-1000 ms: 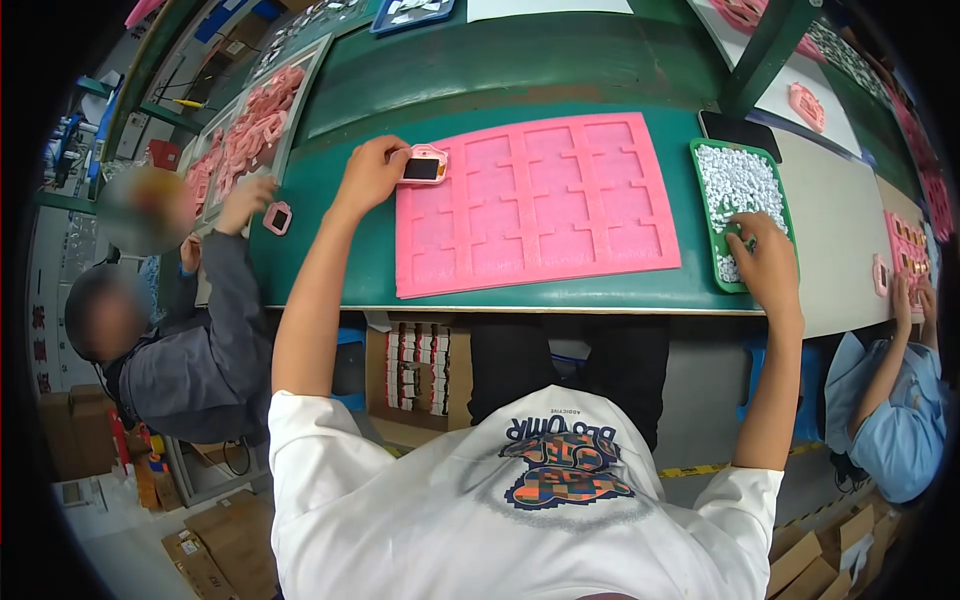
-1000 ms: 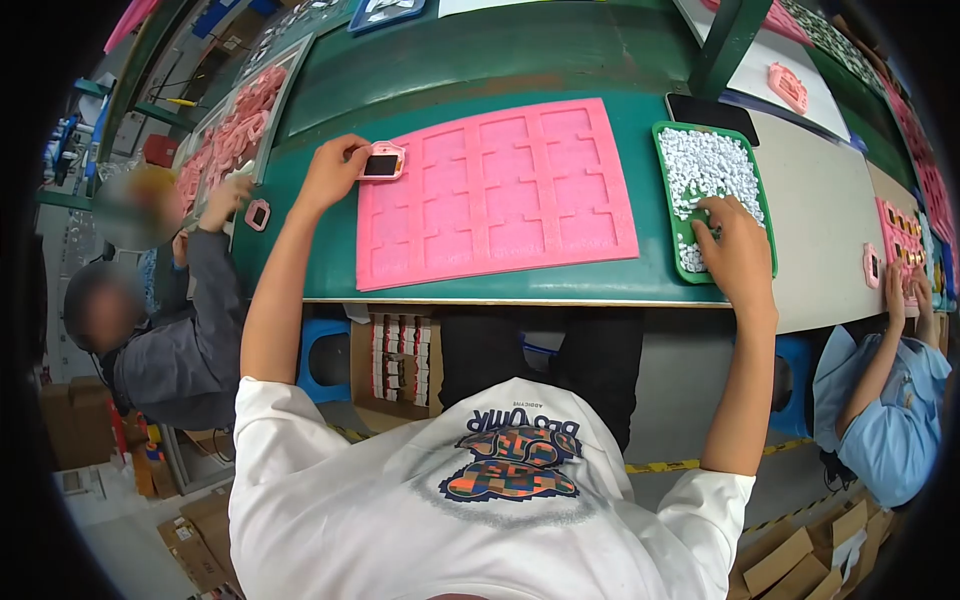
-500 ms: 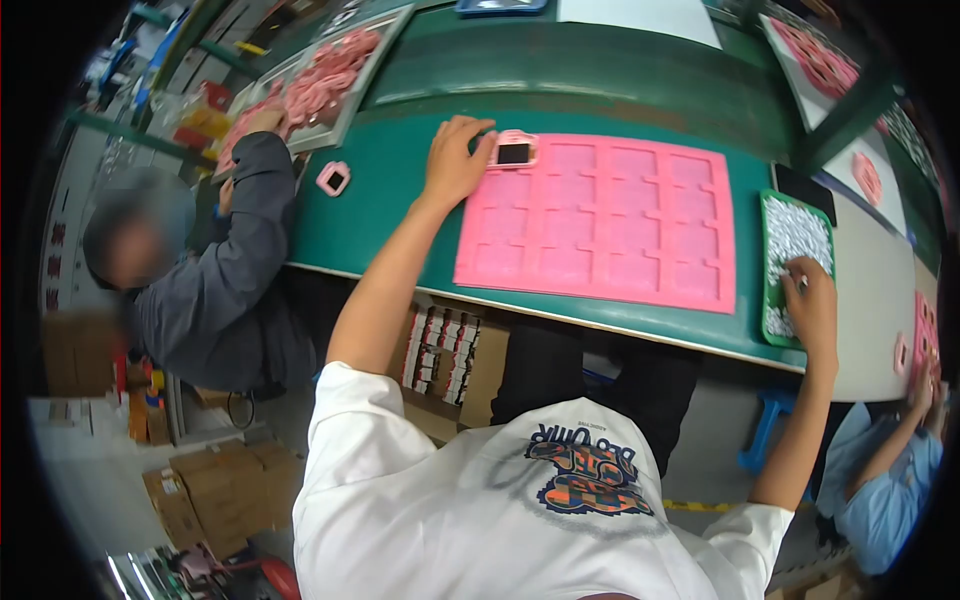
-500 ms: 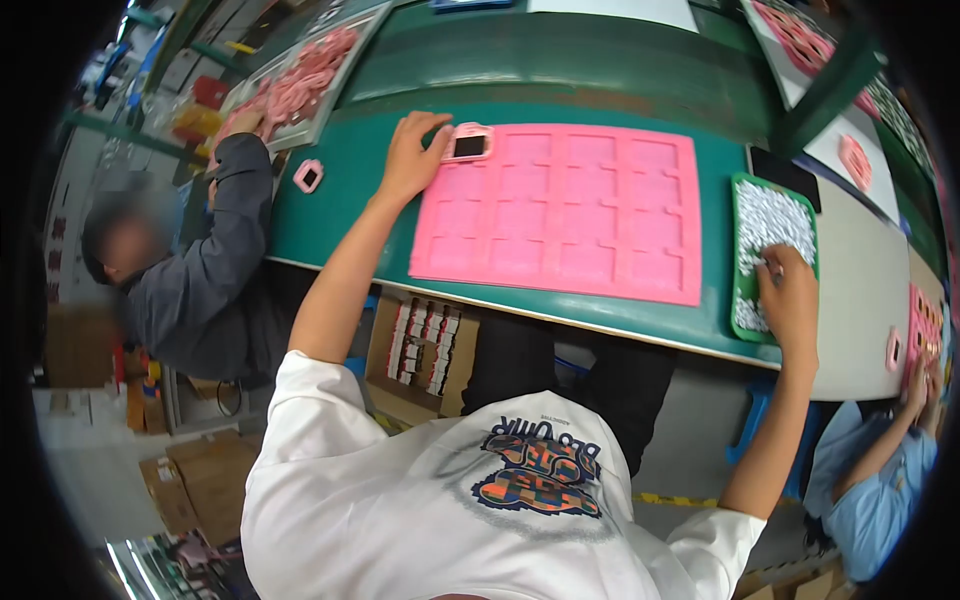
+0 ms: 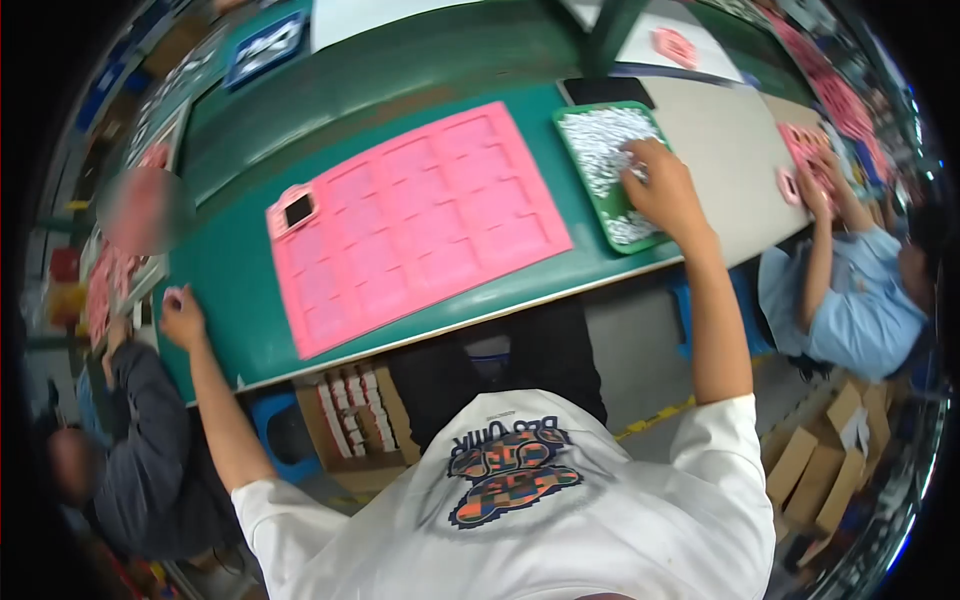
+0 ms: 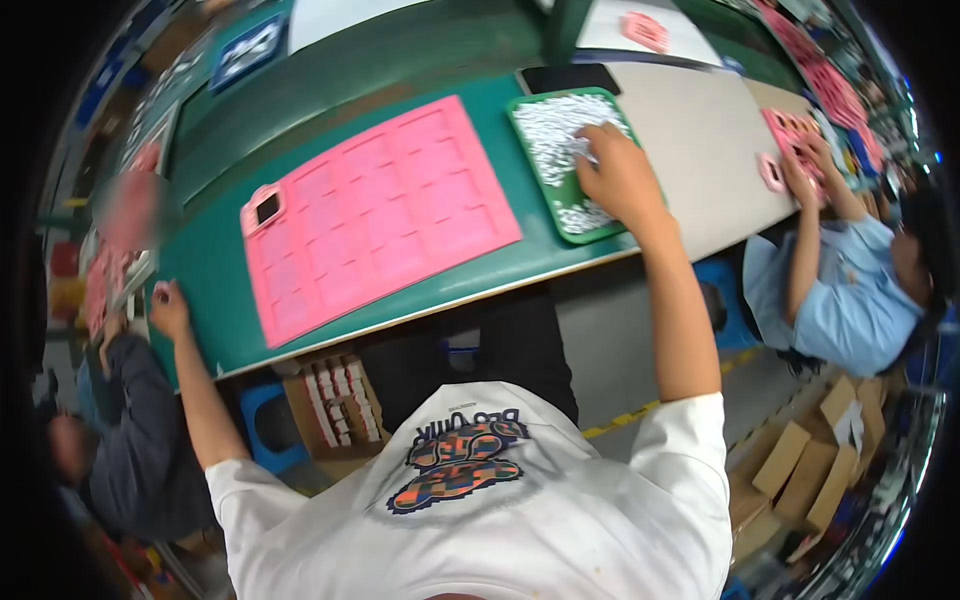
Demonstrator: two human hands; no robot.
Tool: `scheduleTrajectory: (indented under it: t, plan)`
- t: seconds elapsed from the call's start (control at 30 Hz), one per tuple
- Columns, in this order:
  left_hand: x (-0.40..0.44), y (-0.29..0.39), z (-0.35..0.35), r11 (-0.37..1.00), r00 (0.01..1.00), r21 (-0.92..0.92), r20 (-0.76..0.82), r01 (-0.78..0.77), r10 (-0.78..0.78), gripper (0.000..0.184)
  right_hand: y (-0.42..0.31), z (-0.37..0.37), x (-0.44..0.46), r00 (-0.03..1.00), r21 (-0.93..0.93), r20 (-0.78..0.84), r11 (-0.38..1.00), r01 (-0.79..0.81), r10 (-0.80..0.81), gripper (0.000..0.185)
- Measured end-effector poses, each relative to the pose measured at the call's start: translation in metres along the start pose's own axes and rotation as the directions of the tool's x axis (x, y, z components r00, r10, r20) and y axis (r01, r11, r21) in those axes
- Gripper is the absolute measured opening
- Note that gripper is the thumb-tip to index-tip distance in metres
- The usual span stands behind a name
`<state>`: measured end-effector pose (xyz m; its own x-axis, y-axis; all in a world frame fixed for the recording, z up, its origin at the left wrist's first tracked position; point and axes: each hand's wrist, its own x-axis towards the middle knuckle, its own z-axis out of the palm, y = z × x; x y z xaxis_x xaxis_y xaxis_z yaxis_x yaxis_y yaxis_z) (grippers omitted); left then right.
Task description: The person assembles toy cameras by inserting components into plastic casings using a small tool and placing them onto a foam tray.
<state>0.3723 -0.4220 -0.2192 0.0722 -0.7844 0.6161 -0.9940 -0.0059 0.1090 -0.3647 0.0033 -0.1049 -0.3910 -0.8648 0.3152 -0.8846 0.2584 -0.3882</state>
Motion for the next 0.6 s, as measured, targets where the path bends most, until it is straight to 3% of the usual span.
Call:
scheduleTrajectory:
  t: [0.13, 0.37, 0.53, 0.6]
  plan:
    - [0.01, -0.011, -0.001, 0.996, 0.989, -0.062, 0.136, 0.068, -0.059, 0.039, 0.001, 0.003, 0.011, 0.99, -0.093, 0.031, 0.987, -0.133, 0.136, 0.025]
    - [-0.027, 0.12, -0.1, 0.821, 0.998, -0.567, -0.027, -0.065, 0.06, 0.025, -0.001, -0.004, 0.024, 0.97, -0.088, 0.145, 0.979, -0.182, 0.194, 0.018]
    - [-0.077, 0.247, -0.191, 0.727, 0.955, -0.626, -0.114, -0.283, 0.274, 0.011, 0.002, -0.004, 0.032, 0.962, -0.114, 0.179, 0.976, -0.185, 0.204, 0.016]
    - [-0.102, 0.289, -0.213, 0.521, 0.855, -0.73, -0.168, -0.442, 0.491, 0.013, 0.007, -0.003, 0.033, 0.972, -0.13, 0.158, 0.979, -0.155, 0.175, 0.016]
